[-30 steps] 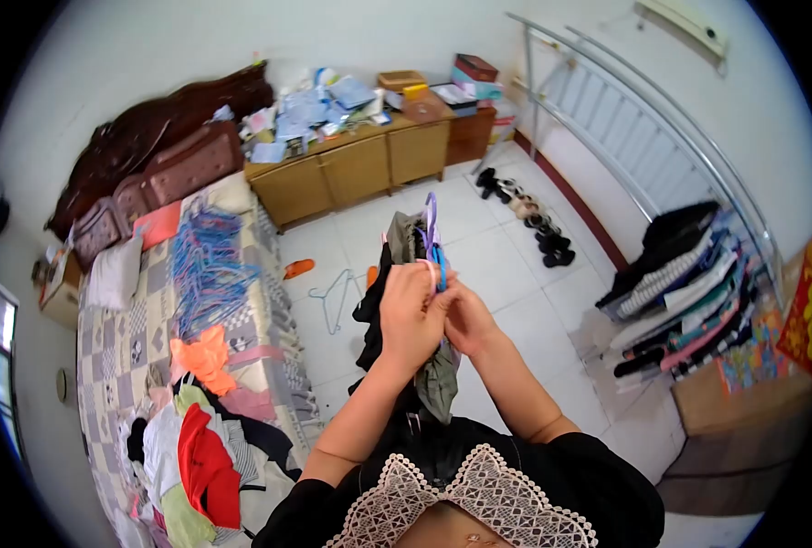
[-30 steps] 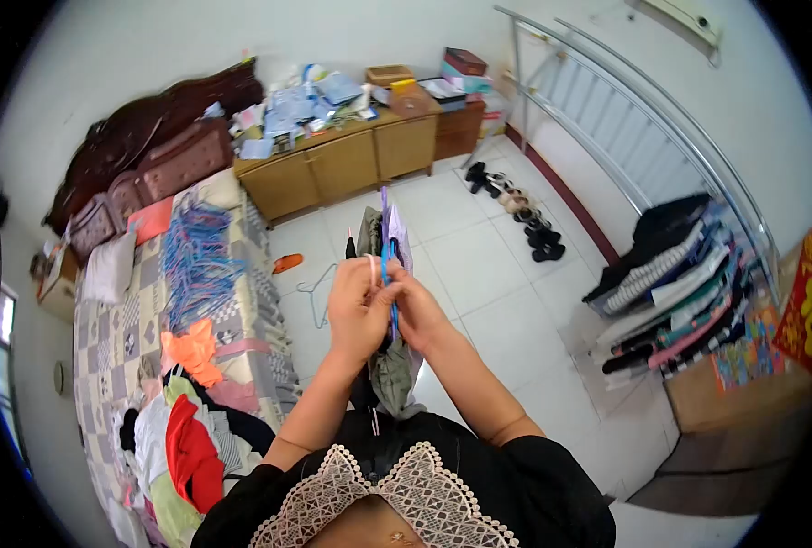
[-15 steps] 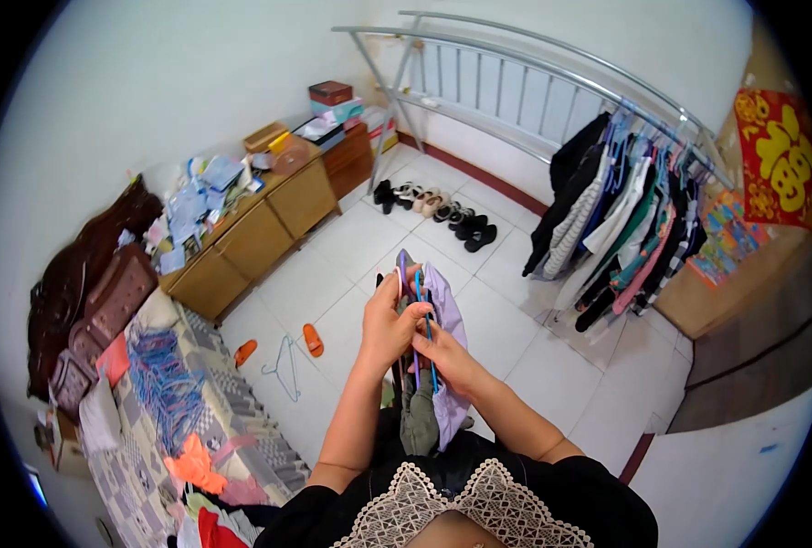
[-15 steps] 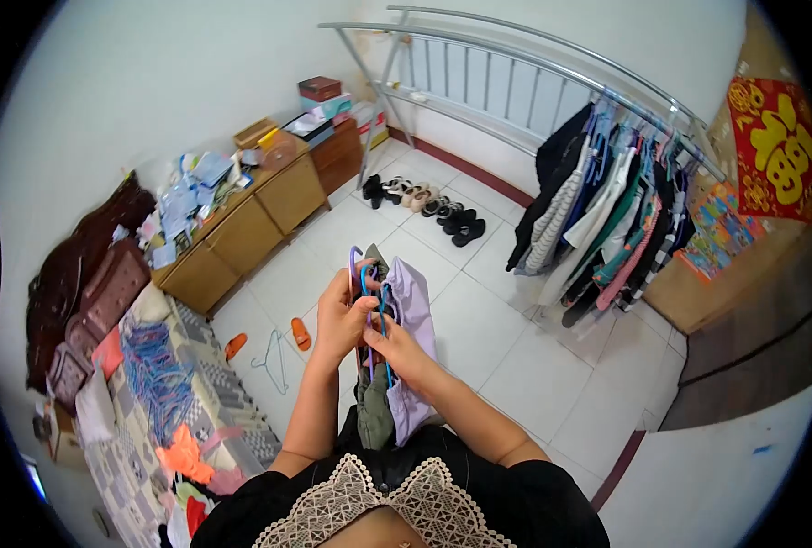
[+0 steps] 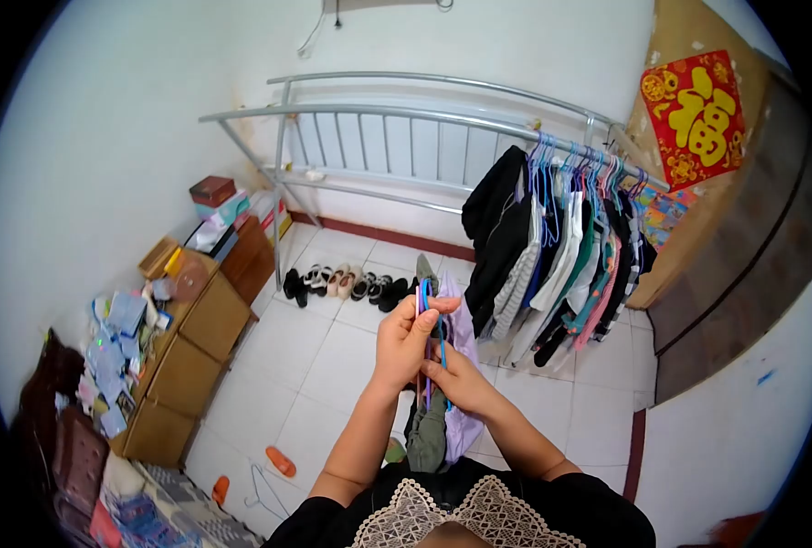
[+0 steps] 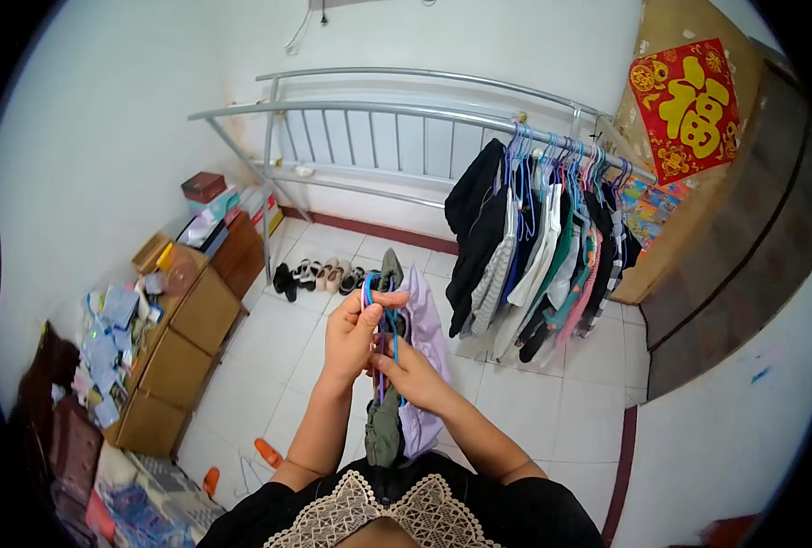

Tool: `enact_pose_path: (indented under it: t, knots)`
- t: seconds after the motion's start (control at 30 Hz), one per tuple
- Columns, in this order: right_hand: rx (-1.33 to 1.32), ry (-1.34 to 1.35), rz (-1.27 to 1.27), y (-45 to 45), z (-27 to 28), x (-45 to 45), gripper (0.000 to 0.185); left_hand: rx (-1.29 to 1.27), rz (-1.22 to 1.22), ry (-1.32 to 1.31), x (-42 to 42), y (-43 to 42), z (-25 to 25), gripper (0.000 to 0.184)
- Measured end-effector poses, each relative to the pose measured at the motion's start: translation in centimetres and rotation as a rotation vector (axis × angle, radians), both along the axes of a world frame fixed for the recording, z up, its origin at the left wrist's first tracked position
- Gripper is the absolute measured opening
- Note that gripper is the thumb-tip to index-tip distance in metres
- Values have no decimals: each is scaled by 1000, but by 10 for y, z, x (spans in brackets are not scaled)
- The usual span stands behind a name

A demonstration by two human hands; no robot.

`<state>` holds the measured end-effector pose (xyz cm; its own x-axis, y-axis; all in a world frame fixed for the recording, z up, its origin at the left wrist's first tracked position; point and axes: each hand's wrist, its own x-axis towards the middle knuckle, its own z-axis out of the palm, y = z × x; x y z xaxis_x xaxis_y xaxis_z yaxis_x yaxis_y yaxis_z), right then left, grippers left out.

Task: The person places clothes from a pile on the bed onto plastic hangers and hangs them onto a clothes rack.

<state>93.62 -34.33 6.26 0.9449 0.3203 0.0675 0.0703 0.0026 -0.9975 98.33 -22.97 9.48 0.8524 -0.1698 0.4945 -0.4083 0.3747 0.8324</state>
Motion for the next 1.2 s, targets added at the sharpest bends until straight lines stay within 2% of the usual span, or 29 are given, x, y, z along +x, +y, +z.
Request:
enact_pose_path:
  t: [0.1, 0.13, 0.17, 0.23, 0.27, 0.43, 0.5, 0.53, 0.63, 0.7, 0.77, 0.9, 1.03, 1.17, 1.2]
  knots:
    - [115, -117, -119, 13, -24, 54, 20, 119, -48, 95, 48, 6, 2, 17]
    - [153, -29, -100, 9, -50, 76, 19, 114, -51, 159, 68, -1, -12, 17]
    - [154, -14, -122, 8, -53, 77, 19, 117, -73, 173, 74, -4, -17, 17]
    - [30, 176, -313, 5, -52, 92, 19, 233, -125, 357, 90, -6, -23, 21]
    - [6, 182, -359, 1, -48, 95, 17, 144, -147, 253, 97, -9, -26, 22]
    - [136, 139, -354, -27, -64, 142, 18, 170, -151, 280, 149, -23, -30, 29]
    - [127, 214, -361, -37, -65, 167, 19, 178, -128, 226, 172, -35, -29, 32]
    - [228, 197, -353, -40, -66, 176, 19, 195, -101, 117, 185, -41, -28, 35]
    - [263, 185, -332, -55, -48, 211, 22, 198, -93, 102, 230, -62, -26, 37]
    - [198, 162, -326, -76, -28, 233, 31, 152, -74, 124, 255, -81, -15, 37]
    - [100, 50, -396, -104, -30, 265, 32, 83, 0, 156, 275, -96, -11, 34]
    - [156, -63, -626, -167, 7, 313, 35, 37, 61, 197, 304, -115, -8, 33]
    - [146, -195, -681, -231, 21, 389, 31, 81, 45, 202, 312, -130, -10, 35]
    - [24, -14, -765, -262, 7, 440, 35, 129, 26, 167, 314, -142, -1, 35]
    - [-131, -29, -833, -264, -3, 446, 37, 120, 19, 164, 316, -144, 1, 36]
